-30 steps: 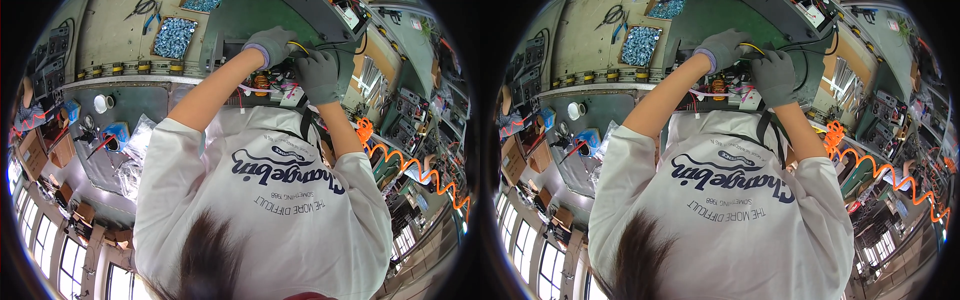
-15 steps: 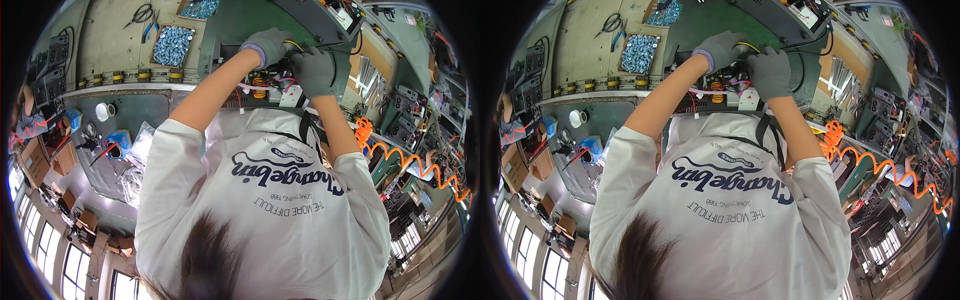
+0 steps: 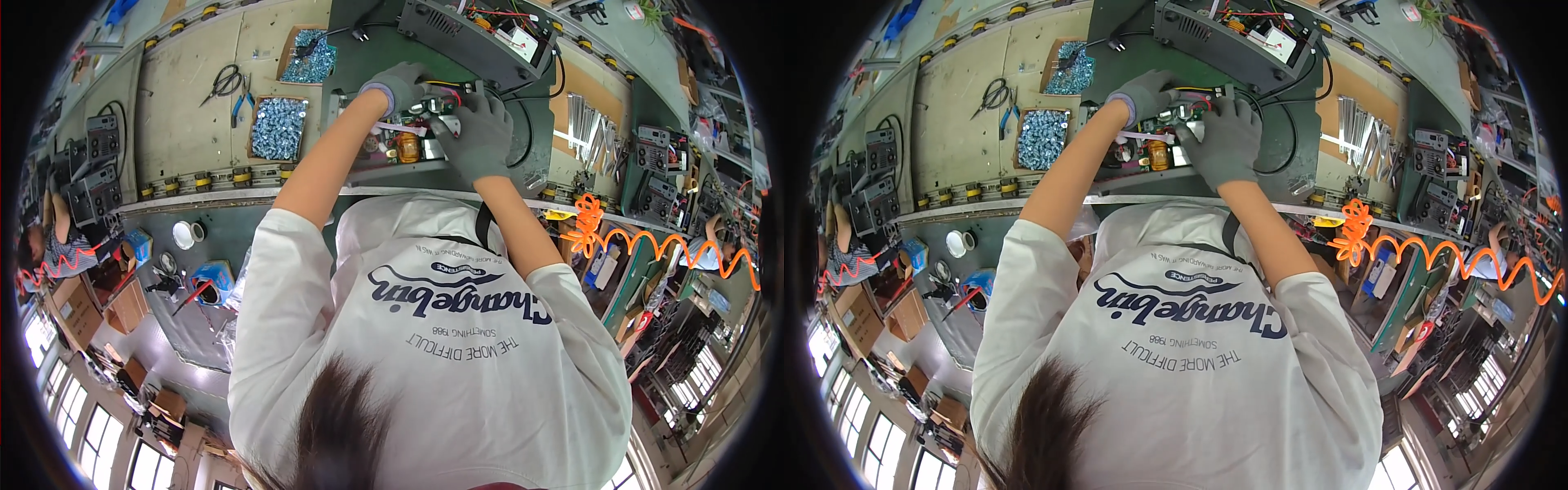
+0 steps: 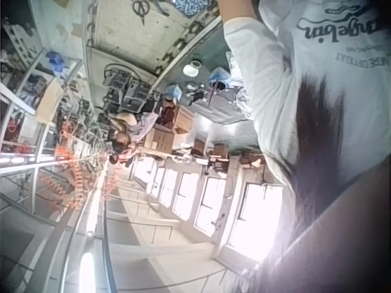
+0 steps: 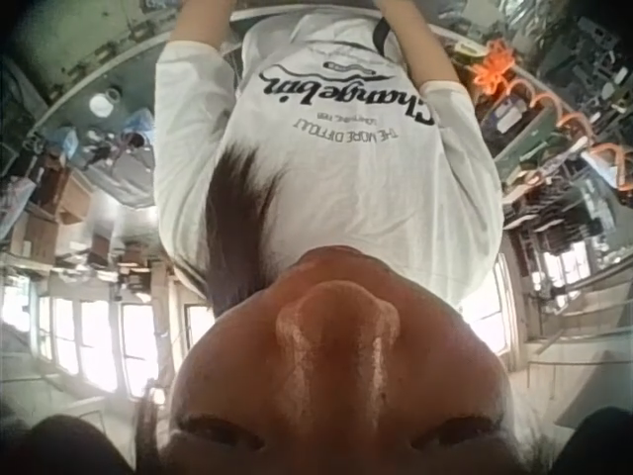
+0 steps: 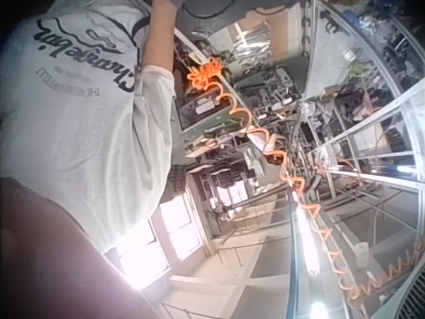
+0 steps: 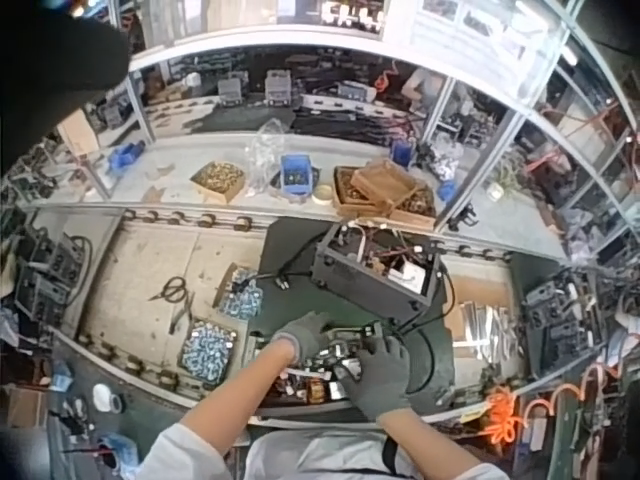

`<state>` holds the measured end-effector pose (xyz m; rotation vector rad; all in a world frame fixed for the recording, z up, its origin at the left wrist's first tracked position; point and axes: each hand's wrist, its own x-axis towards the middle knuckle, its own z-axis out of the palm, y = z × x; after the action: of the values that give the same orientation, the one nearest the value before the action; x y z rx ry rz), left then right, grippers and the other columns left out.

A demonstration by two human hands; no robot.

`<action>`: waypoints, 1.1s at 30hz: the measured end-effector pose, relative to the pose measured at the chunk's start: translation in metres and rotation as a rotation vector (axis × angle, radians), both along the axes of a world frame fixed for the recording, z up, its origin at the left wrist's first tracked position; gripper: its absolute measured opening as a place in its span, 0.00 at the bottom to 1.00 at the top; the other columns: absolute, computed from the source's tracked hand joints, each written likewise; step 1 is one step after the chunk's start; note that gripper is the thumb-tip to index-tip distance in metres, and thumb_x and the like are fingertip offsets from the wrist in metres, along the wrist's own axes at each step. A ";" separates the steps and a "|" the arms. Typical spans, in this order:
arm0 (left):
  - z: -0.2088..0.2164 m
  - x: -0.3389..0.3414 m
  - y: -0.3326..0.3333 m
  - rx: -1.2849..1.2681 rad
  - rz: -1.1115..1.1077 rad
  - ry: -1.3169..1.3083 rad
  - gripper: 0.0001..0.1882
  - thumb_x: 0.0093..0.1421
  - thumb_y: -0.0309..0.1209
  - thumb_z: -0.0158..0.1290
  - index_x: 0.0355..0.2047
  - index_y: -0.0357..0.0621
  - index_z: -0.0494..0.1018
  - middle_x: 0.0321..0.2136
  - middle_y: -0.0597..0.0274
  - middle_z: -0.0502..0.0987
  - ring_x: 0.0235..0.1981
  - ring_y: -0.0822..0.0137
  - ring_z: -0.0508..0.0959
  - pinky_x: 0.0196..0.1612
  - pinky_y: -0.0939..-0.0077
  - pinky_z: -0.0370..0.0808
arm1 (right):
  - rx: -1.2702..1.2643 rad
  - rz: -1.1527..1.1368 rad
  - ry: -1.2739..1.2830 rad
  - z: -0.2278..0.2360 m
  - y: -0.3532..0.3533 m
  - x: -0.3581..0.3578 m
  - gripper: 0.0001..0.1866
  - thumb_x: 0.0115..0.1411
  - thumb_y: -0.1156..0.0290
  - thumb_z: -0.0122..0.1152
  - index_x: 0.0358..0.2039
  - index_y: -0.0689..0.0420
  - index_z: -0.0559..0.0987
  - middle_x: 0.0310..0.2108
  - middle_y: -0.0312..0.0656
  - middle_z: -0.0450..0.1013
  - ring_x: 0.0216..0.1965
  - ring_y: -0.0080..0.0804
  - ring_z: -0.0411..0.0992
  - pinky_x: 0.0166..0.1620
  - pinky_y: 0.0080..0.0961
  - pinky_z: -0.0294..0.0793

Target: Assembling electronic components and wiring into an inverter housing.

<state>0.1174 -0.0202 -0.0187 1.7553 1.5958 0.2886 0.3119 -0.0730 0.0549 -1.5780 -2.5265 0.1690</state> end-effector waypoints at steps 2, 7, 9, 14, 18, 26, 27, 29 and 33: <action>0.033 -0.001 -0.015 -0.004 0.045 0.066 0.23 0.66 0.47 0.48 0.55 0.48 0.72 0.53 0.49 0.75 0.54 0.48 0.74 0.58 0.59 0.70 | -0.106 -0.121 -0.019 -0.006 0.006 -0.011 0.21 0.54 0.46 0.65 0.35 0.51 0.86 0.51 0.38 0.73 0.58 0.45 0.62 0.62 0.43 0.59; 0.093 -0.011 -0.051 -0.312 -0.378 0.545 0.29 0.64 0.57 0.45 0.46 0.46 0.80 0.46 0.48 0.80 0.53 0.55 0.76 0.62 0.52 0.61 | -0.177 -0.239 0.011 -0.010 0.009 -0.021 0.23 0.55 0.45 0.64 0.35 0.53 0.87 0.56 0.40 0.70 0.60 0.48 0.58 0.63 0.43 0.56; 0.088 -0.016 -0.073 -0.254 -0.431 0.535 0.30 0.64 0.58 0.45 0.44 0.46 0.81 0.43 0.49 0.81 0.51 0.55 0.77 0.62 0.52 0.59 | -0.234 -0.263 0.086 -0.014 0.013 -0.019 0.24 0.55 0.43 0.64 0.33 0.53 0.87 0.57 0.41 0.68 0.59 0.48 0.58 0.63 0.43 0.55; 0.062 -0.004 -0.092 -0.174 -0.146 0.531 0.28 0.61 0.58 0.50 0.42 0.45 0.81 0.39 0.54 0.83 0.46 0.57 0.79 0.63 0.61 0.57 | -0.176 -0.310 -0.025 -0.014 0.015 -0.034 0.22 0.51 0.47 0.66 0.32 0.54 0.88 0.59 0.41 0.69 0.59 0.49 0.58 0.63 0.41 0.56; 0.052 -0.012 -0.100 -0.046 -0.086 0.413 0.19 0.61 0.48 0.55 0.46 0.53 0.79 0.39 0.57 0.81 0.50 0.58 0.76 0.67 0.58 0.53 | -0.234 -0.402 0.122 -0.013 0.015 -0.029 0.18 0.47 0.52 0.66 0.32 0.51 0.88 0.57 0.40 0.72 0.60 0.50 0.58 0.63 0.41 0.57; 0.047 -0.036 -0.125 0.160 -0.131 0.273 0.14 0.63 0.43 0.51 0.43 0.53 0.80 0.40 0.60 0.80 0.53 0.62 0.73 0.72 0.57 0.45 | -0.002 0.204 0.700 0.000 -0.010 -0.026 0.11 0.55 0.63 0.61 0.33 0.56 0.82 0.42 0.38 0.79 0.41 0.38 0.74 0.48 0.33 0.74; 0.045 -0.040 -0.129 0.239 -0.125 0.242 0.14 0.64 0.42 0.50 0.42 0.53 0.80 0.37 0.59 0.80 0.51 0.62 0.75 0.72 0.56 0.46 | -0.412 0.222 0.948 -0.005 -0.008 -0.018 0.10 0.58 0.64 0.60 0.33 0.57 0.81 0.37 0.38 0.79 0.37 0.36 0.74 0.44 0.31 0.74; 0.049 -0.045 -0.131 0.192 -0.070 0.175 0.13 0.64 0.41 0.50 0.41 0.52 0.80 0.35 0.58 0.80 0.48 0.61 0.76 0.72 0.56 0.47 | -1.336 -0.084 1.381 -0.002 -0.005 -0.008 0.12 0.67 0.65 0.54 0.38 0.58 0.82 0.29 0.38 0.78 0.27 0.26 0.73 0.33 0.24 0.73; 0.047 -0.042 -0.138 0.244 0.052 0.067 0.12 0.65 0.39 0.50 0.39 0.50 0.81 0.29 0.57 0.80 0.40 0.58 0.78 0.70 0.57 0.50 | -1.182 -0.217 0.787 0.004 -0.012 -0.015 0.16 0.67 0.64 0.56 0.51 0.57 0.81 0.32 0.40 0.79 0.29 0.21 0.73 0.32 0.23 0.73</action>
<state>0.0757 -0.1581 0.0284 1.9251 1.7148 0.4710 0.2972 -0.0851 0.0585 -1.5019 -1.5637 2.0343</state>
